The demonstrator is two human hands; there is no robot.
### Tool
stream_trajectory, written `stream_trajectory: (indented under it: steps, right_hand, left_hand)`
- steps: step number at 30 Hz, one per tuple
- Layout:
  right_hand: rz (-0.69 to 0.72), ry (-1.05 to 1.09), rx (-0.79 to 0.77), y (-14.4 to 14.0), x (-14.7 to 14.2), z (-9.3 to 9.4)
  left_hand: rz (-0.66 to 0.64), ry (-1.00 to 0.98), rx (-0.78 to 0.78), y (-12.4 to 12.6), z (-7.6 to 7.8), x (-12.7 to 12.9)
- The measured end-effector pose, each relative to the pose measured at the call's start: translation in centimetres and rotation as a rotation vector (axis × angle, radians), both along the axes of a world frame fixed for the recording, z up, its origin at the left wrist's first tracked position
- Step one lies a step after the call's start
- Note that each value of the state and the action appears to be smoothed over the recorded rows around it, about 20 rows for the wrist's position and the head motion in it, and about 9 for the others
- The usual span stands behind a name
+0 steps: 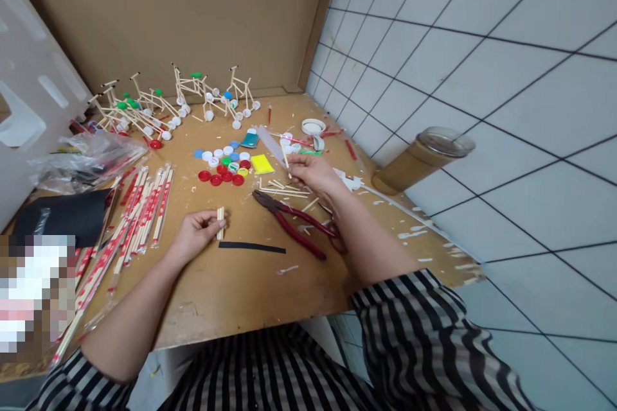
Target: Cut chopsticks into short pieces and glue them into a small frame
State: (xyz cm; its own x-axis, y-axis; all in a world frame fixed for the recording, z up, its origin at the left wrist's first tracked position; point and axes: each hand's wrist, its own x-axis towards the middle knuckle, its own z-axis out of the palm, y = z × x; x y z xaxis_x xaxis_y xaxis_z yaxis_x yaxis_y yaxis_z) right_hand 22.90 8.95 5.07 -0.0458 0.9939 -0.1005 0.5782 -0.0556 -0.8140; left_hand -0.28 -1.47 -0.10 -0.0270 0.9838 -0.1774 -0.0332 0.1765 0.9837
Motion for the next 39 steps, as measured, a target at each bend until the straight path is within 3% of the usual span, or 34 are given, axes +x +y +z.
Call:
stream_trajectory:
  steps: [4, 7, 9, 13, 19, 25, 39]
  right_hand:
    - [0.036, 0.294, -0.040, -2.2, 0.6, -0.1]
    - [0.082, 0.651, -0.156, -3.2, -0.2, -0.8]
    - [0.124, 0.769, -0.226, -3.7, -1.0, -1.4]
    - [0.235, 0.739, -0.302, -4.6, -2.3, -2.5]
    - [0.311, 0.742, -0.361, -5.6, -3.1, -3.1]
    - [0.373, 0.679, -0.345, -6.2, -3.9, -3.4]
    - [0.413, 0.609, -0.310, -6.5, -4.5, -3.9]
  left_hand:
    - [0.035, -0.010, -0.051, 1.1, 0.4, 0.1]
    - [0.012, 0.022, -0.124, 1.9, 1.4, 0.3]
    - [-0.023, 0.012, -0.174, 2.3, 2.2, 0.5]
    - [-0.036, -0.160, -0.131, 2.7, 2.9, 1.4]
    - [0.002, -0.300, -0.092, 2.6, 1.8, 3.0]
    - [-0.082, -0.323, -0.058, 1.9, 1.3, 4.0]
    - [-0.062, -0.335, -0.074, 1.4, 1.9, 4.1]
